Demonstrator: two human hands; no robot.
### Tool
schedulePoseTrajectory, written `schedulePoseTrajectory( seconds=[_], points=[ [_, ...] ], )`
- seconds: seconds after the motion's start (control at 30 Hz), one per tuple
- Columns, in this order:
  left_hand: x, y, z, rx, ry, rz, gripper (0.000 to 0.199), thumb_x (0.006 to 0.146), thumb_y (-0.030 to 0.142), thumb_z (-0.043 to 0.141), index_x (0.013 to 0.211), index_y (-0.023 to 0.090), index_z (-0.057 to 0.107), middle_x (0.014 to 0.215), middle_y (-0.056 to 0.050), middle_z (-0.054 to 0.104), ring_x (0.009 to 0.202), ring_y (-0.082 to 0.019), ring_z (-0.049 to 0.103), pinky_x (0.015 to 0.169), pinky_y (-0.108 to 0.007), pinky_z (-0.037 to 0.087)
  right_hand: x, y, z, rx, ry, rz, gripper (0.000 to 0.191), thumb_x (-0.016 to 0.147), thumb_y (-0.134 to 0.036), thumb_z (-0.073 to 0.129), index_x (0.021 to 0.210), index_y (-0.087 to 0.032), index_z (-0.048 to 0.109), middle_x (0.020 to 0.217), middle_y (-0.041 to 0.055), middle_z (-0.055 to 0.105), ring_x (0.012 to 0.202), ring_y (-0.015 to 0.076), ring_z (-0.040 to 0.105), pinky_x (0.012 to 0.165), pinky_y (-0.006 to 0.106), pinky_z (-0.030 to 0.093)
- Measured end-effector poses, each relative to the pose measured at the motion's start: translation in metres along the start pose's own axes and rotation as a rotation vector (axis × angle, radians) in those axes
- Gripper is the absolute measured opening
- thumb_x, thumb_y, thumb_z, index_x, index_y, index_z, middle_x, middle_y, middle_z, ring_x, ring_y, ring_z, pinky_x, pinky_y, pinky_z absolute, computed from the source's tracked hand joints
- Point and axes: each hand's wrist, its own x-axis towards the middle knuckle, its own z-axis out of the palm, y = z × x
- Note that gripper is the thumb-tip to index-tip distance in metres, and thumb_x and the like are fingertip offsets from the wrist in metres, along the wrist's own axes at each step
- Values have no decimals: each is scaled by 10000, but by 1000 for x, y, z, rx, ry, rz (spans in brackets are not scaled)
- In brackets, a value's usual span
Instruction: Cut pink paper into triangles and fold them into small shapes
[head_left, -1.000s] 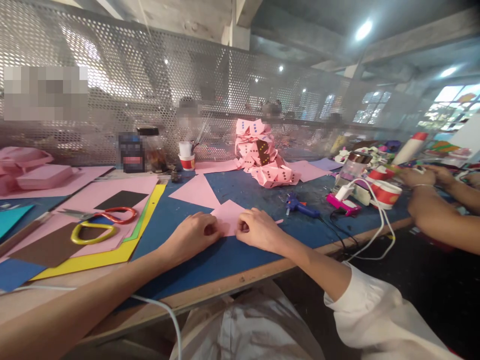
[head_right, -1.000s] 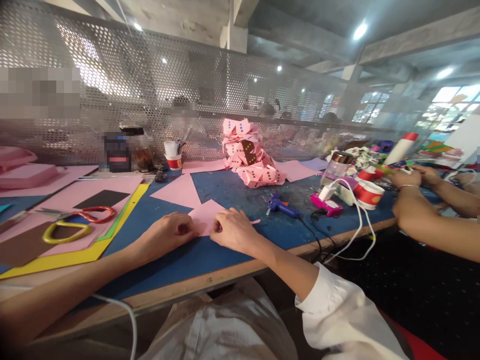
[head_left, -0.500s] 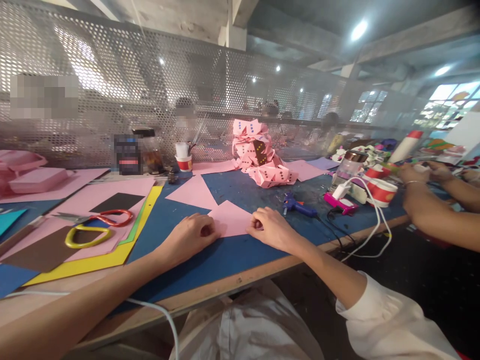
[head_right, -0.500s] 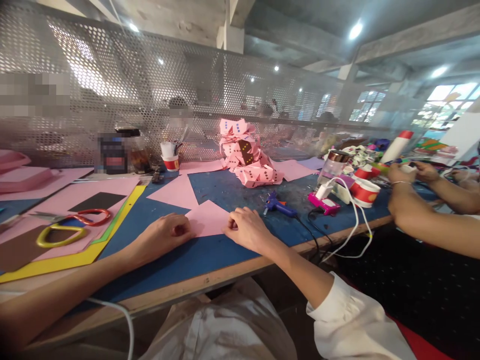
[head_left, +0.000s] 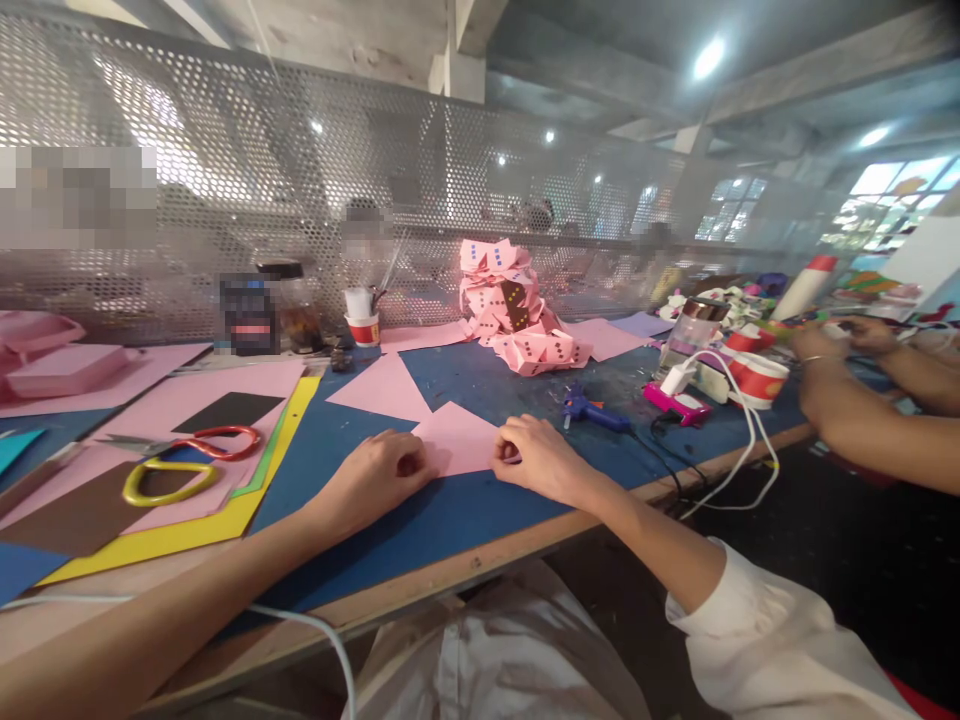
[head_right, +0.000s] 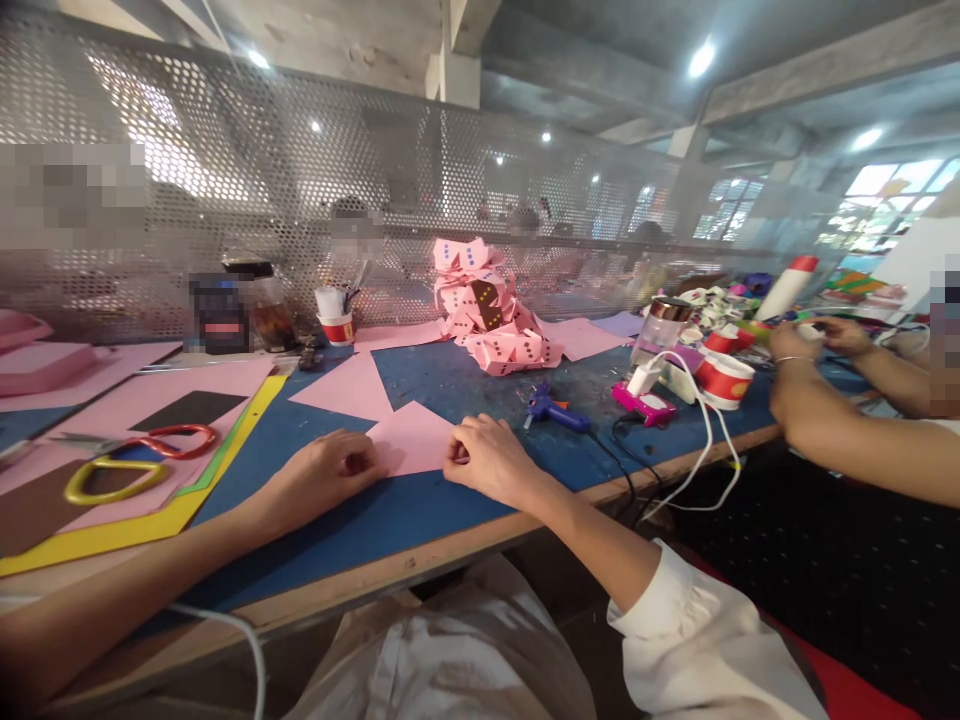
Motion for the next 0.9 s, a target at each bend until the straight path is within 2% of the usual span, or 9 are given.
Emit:
schedulePoseTrajectory(
  seconds=[0.17, 0.4, 0.9],
  points=[
    [0, 1, -1, 12, 4, 12, 293, 898, 443, 547, 732, 206, 599, 741, -23, 655, 708, -185, 583, 665, -292, 386, -4, 4, -3, -2, 8, 6, 86, 804, -180, 733, 773, -197, 656, 837, -5, 664, 827, 160, 554, 780, 291, 365],
    [1, 0, -1, 9, -9, 27, 269, 898, 421, 556, 742, 210, 615, 758, -20, 667, 721, -183, 586, 666, -285, 398, -7, 7, -4, 15, 15, 18, 159, 831, -290, 761, 763, -198, 651, 834, -2, 663, 839, 166, 565, 792, 295, 373],
    [1, -1, -1, 19, -13, 22, 266, 904, 416, 561, 744, 210, 617, 759, -19, 664, 741, -193, 592, 678, -289, 395, -10, 9, -8, 20, 19, 35, 94, 781, -138, 711, 760, -200, 643, 834, -7, 656, 827, 157, 554, 776, 277, 375]
  ],
)
